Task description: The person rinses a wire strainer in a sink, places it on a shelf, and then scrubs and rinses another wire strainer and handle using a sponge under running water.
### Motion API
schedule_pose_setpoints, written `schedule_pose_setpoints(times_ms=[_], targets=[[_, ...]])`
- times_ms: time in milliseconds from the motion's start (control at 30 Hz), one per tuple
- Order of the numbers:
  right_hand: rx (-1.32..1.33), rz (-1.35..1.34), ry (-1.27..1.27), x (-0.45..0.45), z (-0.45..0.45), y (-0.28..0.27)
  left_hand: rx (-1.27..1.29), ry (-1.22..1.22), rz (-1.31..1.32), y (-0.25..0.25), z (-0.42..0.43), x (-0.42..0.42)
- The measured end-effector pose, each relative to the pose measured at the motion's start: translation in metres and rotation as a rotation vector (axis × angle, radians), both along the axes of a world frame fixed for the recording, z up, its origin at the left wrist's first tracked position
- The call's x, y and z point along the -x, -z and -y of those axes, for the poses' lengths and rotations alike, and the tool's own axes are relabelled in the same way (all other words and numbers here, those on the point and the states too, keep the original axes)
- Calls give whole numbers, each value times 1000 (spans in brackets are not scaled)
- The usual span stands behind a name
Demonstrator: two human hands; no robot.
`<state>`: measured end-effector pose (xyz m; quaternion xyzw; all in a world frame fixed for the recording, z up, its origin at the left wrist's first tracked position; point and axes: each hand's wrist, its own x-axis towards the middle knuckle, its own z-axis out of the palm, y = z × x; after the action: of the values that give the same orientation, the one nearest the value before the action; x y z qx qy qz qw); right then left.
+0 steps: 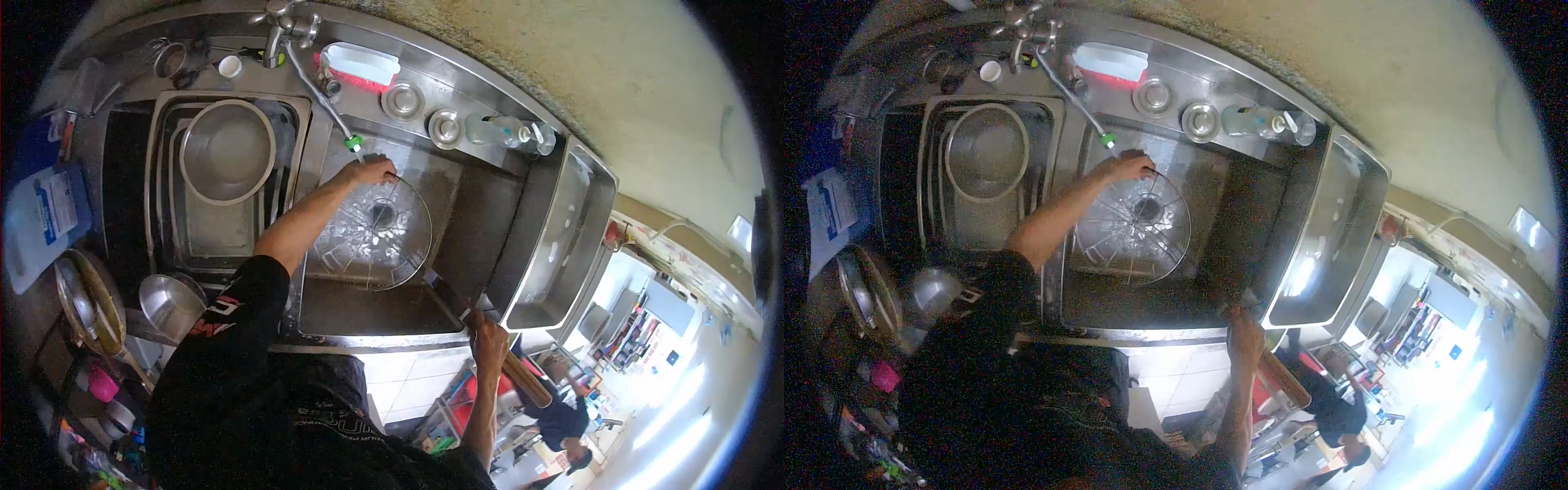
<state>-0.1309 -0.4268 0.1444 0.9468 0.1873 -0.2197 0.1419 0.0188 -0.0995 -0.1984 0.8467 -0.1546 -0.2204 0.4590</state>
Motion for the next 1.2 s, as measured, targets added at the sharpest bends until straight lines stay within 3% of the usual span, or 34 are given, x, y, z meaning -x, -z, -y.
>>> schedule_pose_setpoints(times_ms=[67, 100, 200, 267, 333, 400, 433, 467, 533, 567, 600, 667, 733, 833, 933, 1000, 1067, 1200], targets=[[98, -146, 84, -12, -9, -16, 280, -1, -125, -7, 9, 5], [46, -121, 76, -15, -4, -17, 348, -91, 31, -5, 14, 11], [226, -154, 104, -32, -20, -34, 192, -109, 155, 0, 22, 16], [165, -142, 92, -54, -18, -43, 201, -80, 140, -21, 13, 11], [309, -195, 38, -80, -34, -61, 607, -378, -83, -25, 13, 14], [109, 31, -370, -96, -14, -56, 704, -518, -167, -33, 7, 27], [329, -60, -159, -107, -15, -52, 805, -661, -251, -38, 3, 32], [165, -120, -303, -124, -16, -56, 806, -672, -250, -26, 4, 36], [289, -106, -352, -156, -47, -52, 1093, -706, -264, 20, 11, 49], [309, -145, -344, -169, -51, -44, 636, -642, -214, 33, 9, 52], [313, -146, -355, -178, -57, -39, 640, -654, -213, 22, 0, 53], [353, -184, -374, -191, -69, -35, 628, -635, -476, -1, -13, 58], [397, -158, -472, -201, -97, -39, 657, -673, -444, 0, -10, 59], [213, -184, -630, -215, -106, -36, 1040, -774, -299, 6, -6, 62], [316, -144, -594, -228, -103, -32, 942, -800, -379, -12, -12, 61], [326, -152, -638, -234, -108, -36, 958, -802, -396, 3, 0, 61], [385, -145, -643, -236, -114, -40, 1176, -777, -330, 17, 11, 61], [431, -133, -631, -242, -119, -41, 1274, -778, -405, -2, 2, 67]])
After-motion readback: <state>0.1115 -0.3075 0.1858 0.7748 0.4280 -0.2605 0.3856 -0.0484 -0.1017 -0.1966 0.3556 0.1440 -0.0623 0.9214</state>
